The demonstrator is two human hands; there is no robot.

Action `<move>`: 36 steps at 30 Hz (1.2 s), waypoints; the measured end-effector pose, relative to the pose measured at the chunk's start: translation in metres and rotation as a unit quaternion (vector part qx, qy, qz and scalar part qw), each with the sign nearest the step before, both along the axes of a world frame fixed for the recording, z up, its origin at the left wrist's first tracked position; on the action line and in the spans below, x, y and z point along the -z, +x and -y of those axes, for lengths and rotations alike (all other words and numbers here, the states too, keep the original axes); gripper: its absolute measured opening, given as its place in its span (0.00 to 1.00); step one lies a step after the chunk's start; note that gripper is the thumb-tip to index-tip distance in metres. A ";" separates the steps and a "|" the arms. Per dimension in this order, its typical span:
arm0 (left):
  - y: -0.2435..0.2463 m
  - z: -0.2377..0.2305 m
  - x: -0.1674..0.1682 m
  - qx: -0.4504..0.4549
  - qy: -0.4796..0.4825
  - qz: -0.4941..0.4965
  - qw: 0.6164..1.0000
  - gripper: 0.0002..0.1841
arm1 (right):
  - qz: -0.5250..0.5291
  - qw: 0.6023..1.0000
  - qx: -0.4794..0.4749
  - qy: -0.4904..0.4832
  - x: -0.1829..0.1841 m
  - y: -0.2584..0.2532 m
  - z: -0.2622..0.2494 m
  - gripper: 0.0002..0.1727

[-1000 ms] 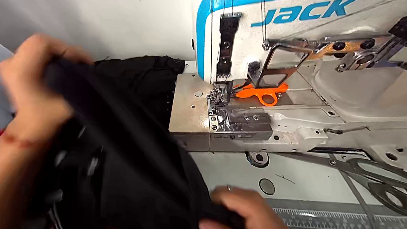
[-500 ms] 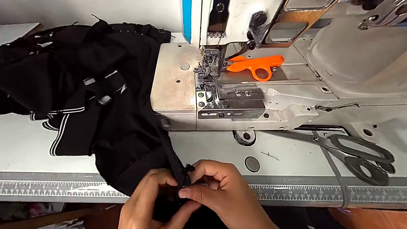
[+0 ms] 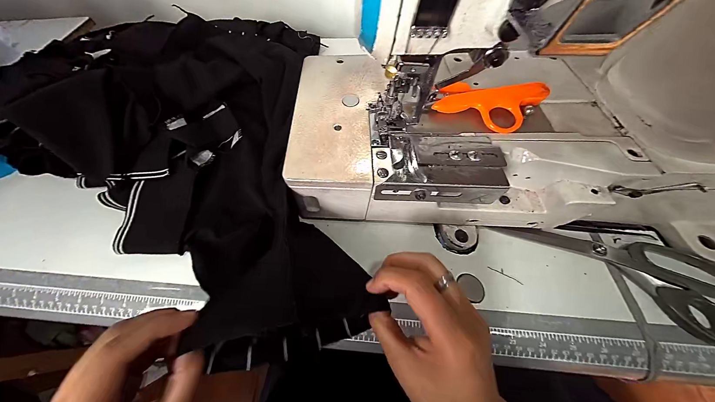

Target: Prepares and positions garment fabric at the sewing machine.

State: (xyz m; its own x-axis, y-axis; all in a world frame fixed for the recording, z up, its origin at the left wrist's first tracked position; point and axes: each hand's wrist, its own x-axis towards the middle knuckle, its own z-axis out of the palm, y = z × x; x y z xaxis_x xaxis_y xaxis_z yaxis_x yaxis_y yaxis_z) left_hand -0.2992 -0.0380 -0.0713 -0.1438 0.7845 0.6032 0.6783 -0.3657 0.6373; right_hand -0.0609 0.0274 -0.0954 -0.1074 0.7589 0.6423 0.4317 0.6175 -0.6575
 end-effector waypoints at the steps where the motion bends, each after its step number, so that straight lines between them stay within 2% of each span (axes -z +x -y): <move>1: 0.000 -0.001 0.002 0.011 0.042 0.061 0.997 0.09 | 0.012 1.000 -0.008 0.002 0.003 -0.001 0.005 0.05; 3: 0.015 -0.006 0.005 0.061 0.089 0.240 0.965 0.11 | 0.026 1.000 -0.007 0.012 0.012 -0.005 0.009 0.04; 5: 0.034 -0.007 0.002 0.101 0.070 0.440 0.890 0.12 | -0.002 1.000 0.005 0.015 0.019 -0.004 0.006 0.05; 6: 0.036 -0.007 0.002 0.127 0.052 0.473 0.870 0.12 | -0.046 0.999 0.004 0.006 0.019 -0.002 0.003 0.06; 7: 0.032 -0.007 0.003 0.164 0.031 0.447 0.879 0.11 | -0.115 0.993 -0.009 -0.019 0.017 -0.001 0.000 0.07; 8: 0.025 -0.008 0.004 0.200 0.010 0.371 0.907 0.11 | -0.200 0.976 -0.041 -0.069 0.012 0.001 -0.002 0.08; 9: 0.019 -0.008 0.002 0.225 -0.010 0.291 0.930 0.11 | -0.300 0.940 -0.089 -0.139 0.004 0.002 -0.002 0.07; 11: 0.012 -0.008 -0.005 0.259 -0.050 0.213 0.941 0.11 | -0.485 0.808 -0.194 -0.274 -0.010 0.003 -0.003 0.06; 12: 0.010 -0.008 -0.009 0.268 -0.071 0.211 0.937 0.11 | -0.520 0.764 -0.233 -0.304 -0.013 0.004 -0.006 0.05; 13: 0.007 -0.008 -0.013 0.272 -0.091 0.218 0.933 0.11 | -0.505 0.766 -0.261 -0.301 -0.013 0.006 -0.009 0.05; 16: -0.005 -0.012 -0.023 0.262 -0.119 0.251 0.924 0.11 | -0.315 0.899 -0.242 -0.187 -0.010 0.017 -0.021 0.09; 19: -0.010 -0.024 -0.020 0.277 -0.127 0.315 0.899 0.13 | -0.227 0.942 -0.201 -0.140 -0.012 0.019 -0.020 0.05; 21: -0.014 -0.030 -0.016 0.269 -0.123 0.308 0.904 0.11 | -0.178 0.959 -0.190 -0.111 -0.011 0.019 -0.019 0.04; 24: -0.019 -0.030 -0.016 0.221 -0.110 0.214 0.945 0.12 | -0.134 0.972 -0.185 -0.059 -0.007 0.020 -0.019 0.10; 26: -0.019 -0.027 -0.016 0.225 -0.097 0.149 0.958 0.10 | -0.119 0.974 -0.187 -0.040 -0.003 0.018 -0.017 0.11; 28: -0.016 -0.025 -0.013 0.203 -0.071 0.078 0.973 0.12 | -0.077 0.986 -0.146 -0.013 0.002 0.014 -0.014 0.13; 30: -0.011 -0.024 -0.007 0.141 -0.033 -0.006 0.989 0.16 | -0.004 0.997 -0.080 0.014 0.006 0.008 -0.009 0.15; 32: -0.003 -0.024 -0.004 0.072 -0.003 -0.080 0.994 0.15 | 0.047 0.998 -0.028 0.034 0.007 0.003 -0.008 0.15; 34: 0.003 -0.024 -0.006 0.033 0.008 -0.108 0.994 0.12 | 0.059 0.997 -0.012 0.039 0.007 -0.002 -0.008 0.15; 36: 0.004 -0.028 -0.005 0.039 0.028 -0.085 0.995 0.11 | 0.049 0.998 -0.017 0.028 0.008 -0.007 -0.005 0.15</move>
State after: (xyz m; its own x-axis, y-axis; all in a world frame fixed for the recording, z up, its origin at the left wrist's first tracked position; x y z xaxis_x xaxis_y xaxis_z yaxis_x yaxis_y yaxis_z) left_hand -0.2953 -0.0099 -0.0659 0.0234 0.7544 0.6560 0.7431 -0.4521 0.4933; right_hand -0.0676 0.0327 -0.1036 -0.1970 0.7165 0.6692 0.4714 0.6677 -0.5762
